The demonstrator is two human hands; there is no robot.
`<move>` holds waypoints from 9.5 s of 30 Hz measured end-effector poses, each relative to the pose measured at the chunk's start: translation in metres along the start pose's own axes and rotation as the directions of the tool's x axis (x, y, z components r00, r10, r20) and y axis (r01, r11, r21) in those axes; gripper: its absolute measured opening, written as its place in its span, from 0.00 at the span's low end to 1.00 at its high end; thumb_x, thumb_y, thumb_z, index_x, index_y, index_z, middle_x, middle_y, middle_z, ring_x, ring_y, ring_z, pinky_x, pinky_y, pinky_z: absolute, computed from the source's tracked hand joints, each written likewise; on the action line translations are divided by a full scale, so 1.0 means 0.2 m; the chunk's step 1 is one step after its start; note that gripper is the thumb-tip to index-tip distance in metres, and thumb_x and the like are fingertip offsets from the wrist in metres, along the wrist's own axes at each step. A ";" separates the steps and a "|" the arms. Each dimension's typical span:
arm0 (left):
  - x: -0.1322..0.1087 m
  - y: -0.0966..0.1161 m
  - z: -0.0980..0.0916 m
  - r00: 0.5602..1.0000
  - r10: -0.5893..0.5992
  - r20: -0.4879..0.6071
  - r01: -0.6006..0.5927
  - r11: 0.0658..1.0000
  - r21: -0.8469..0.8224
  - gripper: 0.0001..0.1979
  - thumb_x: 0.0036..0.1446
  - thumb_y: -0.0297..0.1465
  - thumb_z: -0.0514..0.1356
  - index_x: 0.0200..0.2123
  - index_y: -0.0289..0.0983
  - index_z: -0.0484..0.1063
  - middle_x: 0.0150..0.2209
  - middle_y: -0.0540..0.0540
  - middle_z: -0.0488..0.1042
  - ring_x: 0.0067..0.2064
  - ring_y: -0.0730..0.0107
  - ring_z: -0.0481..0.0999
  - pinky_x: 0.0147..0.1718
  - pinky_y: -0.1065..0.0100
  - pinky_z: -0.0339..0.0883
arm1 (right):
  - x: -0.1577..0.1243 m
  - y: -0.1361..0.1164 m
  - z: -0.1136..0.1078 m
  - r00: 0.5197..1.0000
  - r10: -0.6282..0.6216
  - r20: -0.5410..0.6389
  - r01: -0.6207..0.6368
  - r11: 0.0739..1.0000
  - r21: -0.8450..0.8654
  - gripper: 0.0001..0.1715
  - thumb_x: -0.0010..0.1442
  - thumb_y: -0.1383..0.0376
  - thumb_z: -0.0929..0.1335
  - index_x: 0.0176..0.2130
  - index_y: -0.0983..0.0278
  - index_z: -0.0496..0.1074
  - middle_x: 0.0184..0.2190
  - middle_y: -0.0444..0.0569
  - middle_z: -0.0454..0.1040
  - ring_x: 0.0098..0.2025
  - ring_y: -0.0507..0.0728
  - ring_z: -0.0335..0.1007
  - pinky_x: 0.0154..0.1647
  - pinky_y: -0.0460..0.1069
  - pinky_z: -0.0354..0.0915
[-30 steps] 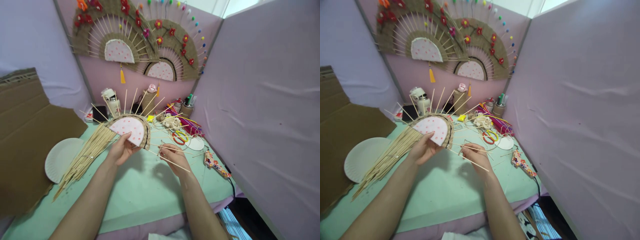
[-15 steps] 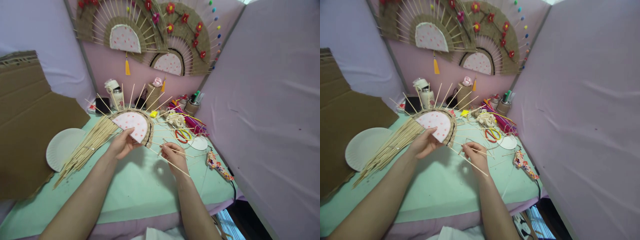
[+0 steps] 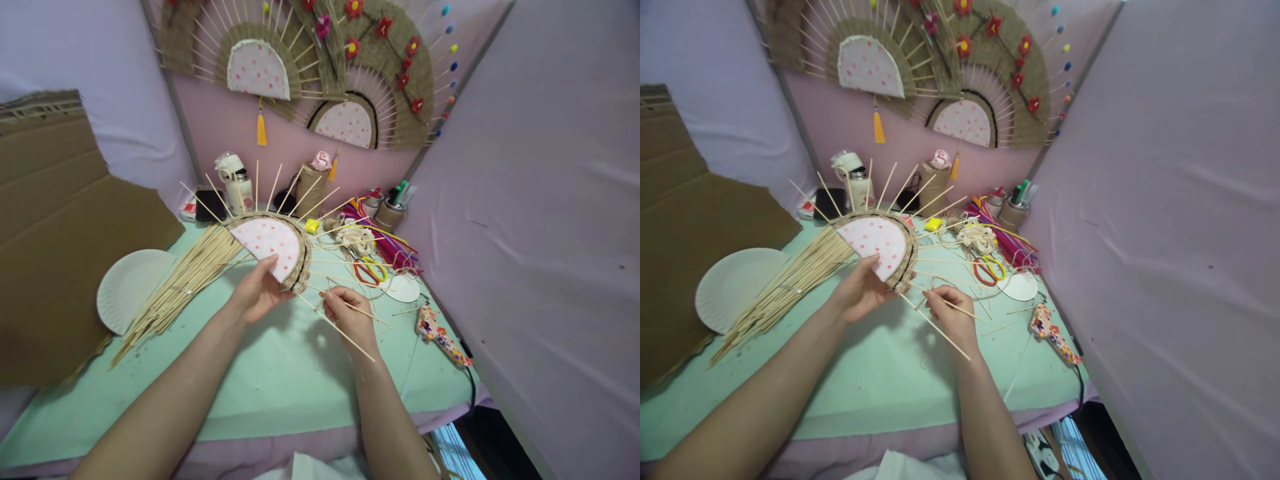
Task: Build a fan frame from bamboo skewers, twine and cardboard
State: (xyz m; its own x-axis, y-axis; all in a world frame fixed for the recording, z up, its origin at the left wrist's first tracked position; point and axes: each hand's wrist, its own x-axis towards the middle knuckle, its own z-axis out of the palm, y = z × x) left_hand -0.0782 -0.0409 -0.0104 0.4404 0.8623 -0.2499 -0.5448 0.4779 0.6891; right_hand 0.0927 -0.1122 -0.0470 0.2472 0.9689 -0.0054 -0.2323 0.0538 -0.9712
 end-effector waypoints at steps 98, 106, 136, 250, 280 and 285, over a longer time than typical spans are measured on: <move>-0.01 -0.06 -0.04 0.857 -0.407 0.316 0.377 0.913 0.154 0.17 0.62 0.31 0.50 0.46 0.30 0.75 0.45 0.33 0.79 0.42 0.48 0.81 0.50 0.44 0.67 | 0.03 -0.01 -0.12 0.993 0.105 0.062 -0.119 0.938 0.324 0.22 0.41 0.59 0.78 0.31 0.60 0.66 0.21 0.37 0.68 0.25 0.50 0.63 0.30 0.47 0.59; -0.01 -0.05 -0.05 0.847 -0.388 0.364 0.369 0.921 0.123 0.18 0.63 0.31 0.49 0.47 0.29 0.75 0.44 0.34 0.79 0.43 0.49 0.81 0.48 0.46 0.70 | 0.01 -0.05 -0.11 0.981 0.169 0.099 -0.194 0.912 0.361 0.21 0.42 0.62 0.78 0.36 0.58 0.69 0.25 0.39 0.71 0.28 0.51 0.67 0.31 0.48 0.63; 0.00 0.00 -0.05 0.915 -0.325 0.238 0.333 0.943 0.008 0.21 0.65 0.34 0.47 0.48 0.25 0.74 0.46 0.31 0.78 0.45 0.52 0.80 0.49 0.52 0.70 | 0.00 0.06 -0.08 0.990 -0.072 0.119 0.060 0.993 0.099 0.07 0.55 0.60 0.72 0.36 0.57 0.81 0.38 0.46 0.73 0.30 0.50 0.62 0.33 0.47 0.58; -0.02 -0.01 -0.02 0.914 -0.289 0.285 0.303 0.953 -0.004 0.22 0.66 0.32 0.45 0.50 0.26 0.73 0.42 0.33 0.80 0.43 0.52 0.81 0.50 0.48 0.68 | -0.01 0.07 -0.07 0.956 -0.274 -0.106 0.275 0.961 -0.004 0.12 0.49 0.64 0.73 0.37 0.59 0.73 0.43 0.46 0.69 0.48 0.57 0.65 0.53 0.54 0.59; -0.03 -0.04 0.04 0.945 -0.290 0.149 0.297 0.955 -0.027 0.17 0.64 0.31 0.48 0.44 0.30 0.75 0.48 0.35 0.77 0.42 0.49 0.81 0.47 0.46 0.69 | -0.05 0.07 -0.03 0.923 -0.382 -0.049 0.368 0.912 -0.182 0.06 0.53 0.62 0.73 0.35 0.59 0.77 0.41 0.48 0.70 0.48 0.58 0.67 0.50 0.54 0.63; -0.02 -0.05 0.02 0.936 -0.303 0.181 0.313 0.949 -0.029 0.19 0.65 0.32 0.47 0.45 0.28 0.75 0.46 0.33 0.78 0.41 0.52 0.81 0.50 0.46 0.68 | -0.06 0.06 -0.02 0.891 -0.452 -0.053 0.432 0.877 -0.211 0.04 0.54 0.64 0.73 0.34 0.58 0.78 0.38 0.48 0.69 0.44 0.56 0.68 0.48 0.54 0.64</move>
State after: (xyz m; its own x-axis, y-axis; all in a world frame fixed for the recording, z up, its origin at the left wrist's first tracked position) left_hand -0.0727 -0.0492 -0.0137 0.7061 0.6317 -0.3200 -0.4001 0.7287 0.5558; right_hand 0.0913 -0.1233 -0.0604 0.3753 0.8257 0.4211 0.1021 0.4148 -0.9042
